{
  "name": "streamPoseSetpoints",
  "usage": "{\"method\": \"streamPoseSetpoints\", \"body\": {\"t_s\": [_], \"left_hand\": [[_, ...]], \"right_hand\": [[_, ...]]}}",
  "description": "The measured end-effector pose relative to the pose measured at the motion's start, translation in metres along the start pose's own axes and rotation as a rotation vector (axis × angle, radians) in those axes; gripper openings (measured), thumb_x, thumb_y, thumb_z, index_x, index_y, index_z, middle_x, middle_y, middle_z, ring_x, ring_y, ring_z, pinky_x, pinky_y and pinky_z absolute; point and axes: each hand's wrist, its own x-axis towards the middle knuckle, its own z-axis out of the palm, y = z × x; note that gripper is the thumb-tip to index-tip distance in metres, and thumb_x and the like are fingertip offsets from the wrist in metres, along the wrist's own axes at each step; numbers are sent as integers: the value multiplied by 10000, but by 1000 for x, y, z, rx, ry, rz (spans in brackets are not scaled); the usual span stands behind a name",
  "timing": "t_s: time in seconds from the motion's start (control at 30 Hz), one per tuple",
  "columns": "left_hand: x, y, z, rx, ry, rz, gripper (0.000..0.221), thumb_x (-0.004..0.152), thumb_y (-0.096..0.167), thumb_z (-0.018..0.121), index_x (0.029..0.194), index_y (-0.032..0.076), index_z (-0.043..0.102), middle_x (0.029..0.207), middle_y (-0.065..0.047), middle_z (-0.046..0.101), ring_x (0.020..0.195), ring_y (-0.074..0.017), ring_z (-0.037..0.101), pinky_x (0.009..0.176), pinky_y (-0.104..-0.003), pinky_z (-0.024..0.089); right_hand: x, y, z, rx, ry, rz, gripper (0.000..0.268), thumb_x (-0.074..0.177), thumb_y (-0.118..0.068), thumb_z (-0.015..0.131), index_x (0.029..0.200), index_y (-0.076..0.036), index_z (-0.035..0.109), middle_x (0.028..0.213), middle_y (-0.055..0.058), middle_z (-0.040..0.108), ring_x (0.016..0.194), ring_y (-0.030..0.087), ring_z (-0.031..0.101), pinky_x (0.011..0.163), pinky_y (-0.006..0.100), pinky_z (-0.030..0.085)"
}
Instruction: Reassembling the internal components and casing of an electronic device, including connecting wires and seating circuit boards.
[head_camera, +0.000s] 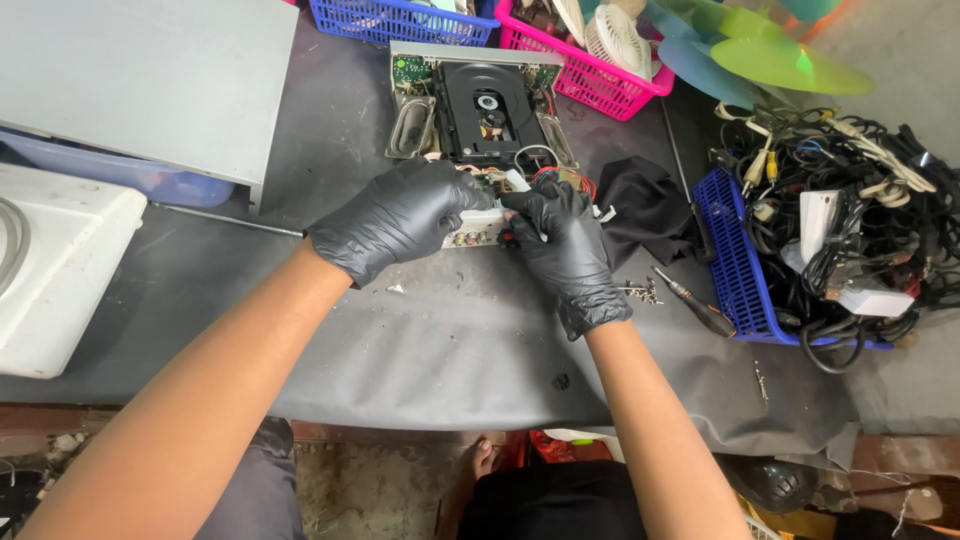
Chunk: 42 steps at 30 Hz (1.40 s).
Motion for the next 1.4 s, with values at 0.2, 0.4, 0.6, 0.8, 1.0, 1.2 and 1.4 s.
{"method": "streamPoseSetpoints", "body": {"t_s": [0.2, 0.4, 0.6, 0.8, 1.0, 1.2, 1.4], "left_hand": [[9, -26, 29, -3, 8, 3, 175, 837, 133, 748, 1011, 134, 740, 1015, -120, 716, 1073, -402, 656, 961, -509, 534], [6, -31, 12, 50, -47, -79, 301, 812, 126, 763, 1061, 293, 778, 1026, -21, 736, 1084, -319, 678, 999, -452, 522], [-5, -23, -19, -44, -81, -165, 262, 841, 144, 778, 1101, 173, 769, 1111, -75, 752, 1151, -337, 670, 1029, -471, 518], [-8, -10, -29, -20, -97, -254, 208, 891, 190, 750, 1097, 179, 780, 1089, -67, 770, 1112, -306, 699, 1015, -460, 519], [-1, -19, -21, -149, -119, -246, 226, 870, 144, 745, 1088, 182, 788, 1071, -78, 782, 1104, -340, 700, 1019, -473, 524], [-5, -20, -21, -228, -104, -225, 196, 854, 148, 731, 1040, 171, 791, 1043, -114, 783, 1095, -371, 696, 1026, -491, 522], [-33, -15, -65, -201, -23, -384, 193, 869, 184, 683, 1030, 197, 790, 1039, -76, 786, 1106, -356, 694, 1008, -493, 524]], "right_hand": [[2, 6, 11, -47, 20, -73, 150, 977, -302, 691, 1109, -275, 757, 1085, 29, 709, 1177, 282, 612, 1118, 451, 373], [4, 0, 18, -47, -33, -151, 191, 946, -199, 705, 1130, -191, 758, 1028, 100, 694, 1050, 367, 642, 953, 490, 517], [1, -33, 6, -46, -70, -138, 251, 950, -233, 681, 1198, -210, 717, 1112, 85, 654, 1082, 372, 624, 928, 492, 531], [2, -28, 9, -61, -95, -123, 255, 919, -217, 675, 1160, -153, 729, 1064, 143, 641, 1055, 443, 607, 902, 539, 536], [5, -40, 12, -33, -41, -58, 203, 877, -299, 720, 1079, -284, 743, 1062, 31, 665, 1083, 337, 635, 917, 476, 556], [12, -54, 29, -91, -18, -70, 228, 895, -438, 701, 1103, -350, 729, 1117, -33, 681, 1127, 272, 636, 913, 422, 553], [22, -192, -26, 229, -62, -198, 349, 925, -43, 492, 1127, 233, 558, 968, 494, 569, 1020, 644, 518, 826, 615, 411]]}}
